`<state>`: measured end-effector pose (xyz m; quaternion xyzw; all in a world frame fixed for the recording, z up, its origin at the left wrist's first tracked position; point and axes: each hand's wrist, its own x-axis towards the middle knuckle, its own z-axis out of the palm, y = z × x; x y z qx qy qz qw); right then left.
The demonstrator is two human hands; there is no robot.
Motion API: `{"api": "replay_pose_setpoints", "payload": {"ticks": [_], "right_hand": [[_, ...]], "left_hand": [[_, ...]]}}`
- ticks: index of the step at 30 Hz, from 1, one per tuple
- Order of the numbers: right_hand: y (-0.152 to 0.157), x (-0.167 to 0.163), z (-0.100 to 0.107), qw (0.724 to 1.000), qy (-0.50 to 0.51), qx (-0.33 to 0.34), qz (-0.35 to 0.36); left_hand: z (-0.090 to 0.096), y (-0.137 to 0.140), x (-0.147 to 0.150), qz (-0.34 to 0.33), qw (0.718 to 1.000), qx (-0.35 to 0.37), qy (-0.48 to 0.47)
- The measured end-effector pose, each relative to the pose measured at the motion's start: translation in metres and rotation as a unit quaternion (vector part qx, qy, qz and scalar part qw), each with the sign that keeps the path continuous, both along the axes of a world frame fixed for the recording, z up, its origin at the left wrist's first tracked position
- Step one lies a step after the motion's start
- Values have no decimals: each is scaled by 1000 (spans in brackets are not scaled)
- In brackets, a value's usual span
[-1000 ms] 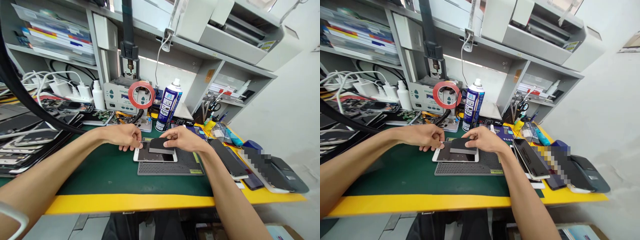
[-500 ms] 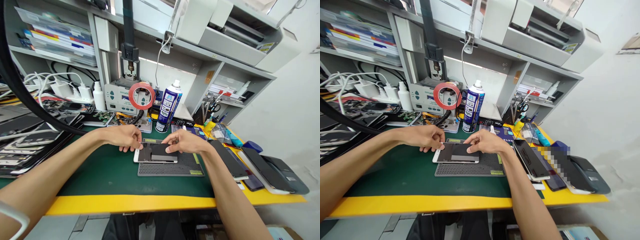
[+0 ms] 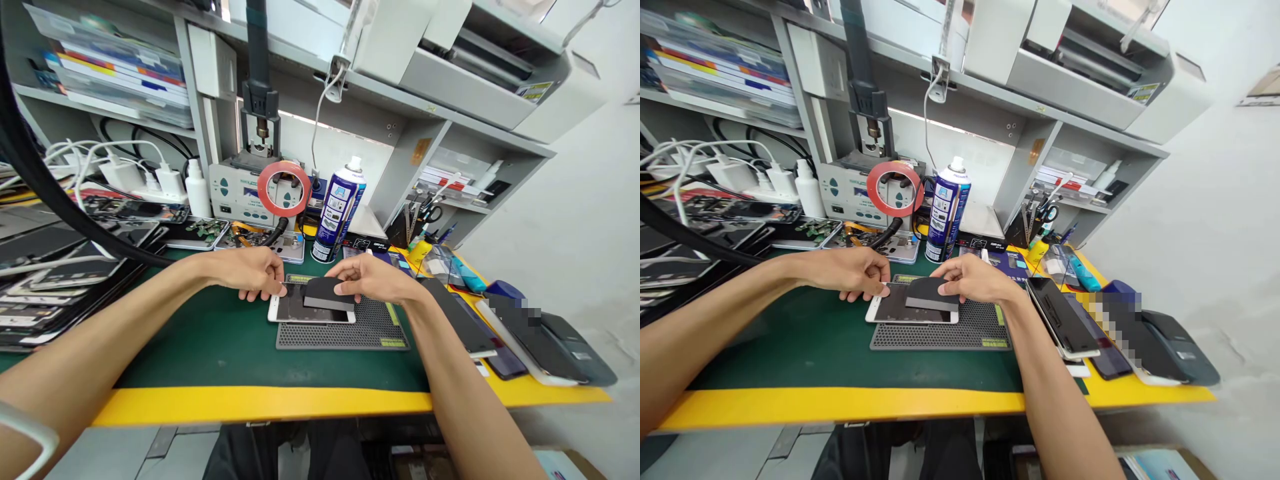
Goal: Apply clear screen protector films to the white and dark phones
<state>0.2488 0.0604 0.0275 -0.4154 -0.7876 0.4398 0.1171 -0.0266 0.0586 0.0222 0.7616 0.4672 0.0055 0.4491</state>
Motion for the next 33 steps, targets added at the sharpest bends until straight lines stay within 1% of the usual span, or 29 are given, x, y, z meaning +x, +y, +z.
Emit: {"api": "replay_pose_setpoints", "payload": {"ticks": [5,10,18,22,25,28,30,33], "right_hand": [[-4,-2,5,1000,-28,-11,0],[-3,-2,1,1000,-10,-28,0],[-4,0,-1,999,-12,-45,22],[-5,1,1,996,-1,-80,33],[-5,4,2,994,33,-100,10],[-3,7,2,994,63,-81,-40],[-1,9,2,996,42,-65,-53],[0,10,2,997,-4,-55,-45]], "left_hand": [[-1,0,-1,1,1000,3,-6],[-2,1,0,7,1000,3,-6],[-3,1,-2,-1,1000,3,-2],[-4,3,-2,-3,1000,3,1],[-5,4,-3,-8,1000,3,1],[-4,3,-2,-3,1000,1,3],[-3,2,-2,-1,1000,0,2],[-2,1,0,-2,1000,4,0]]}}
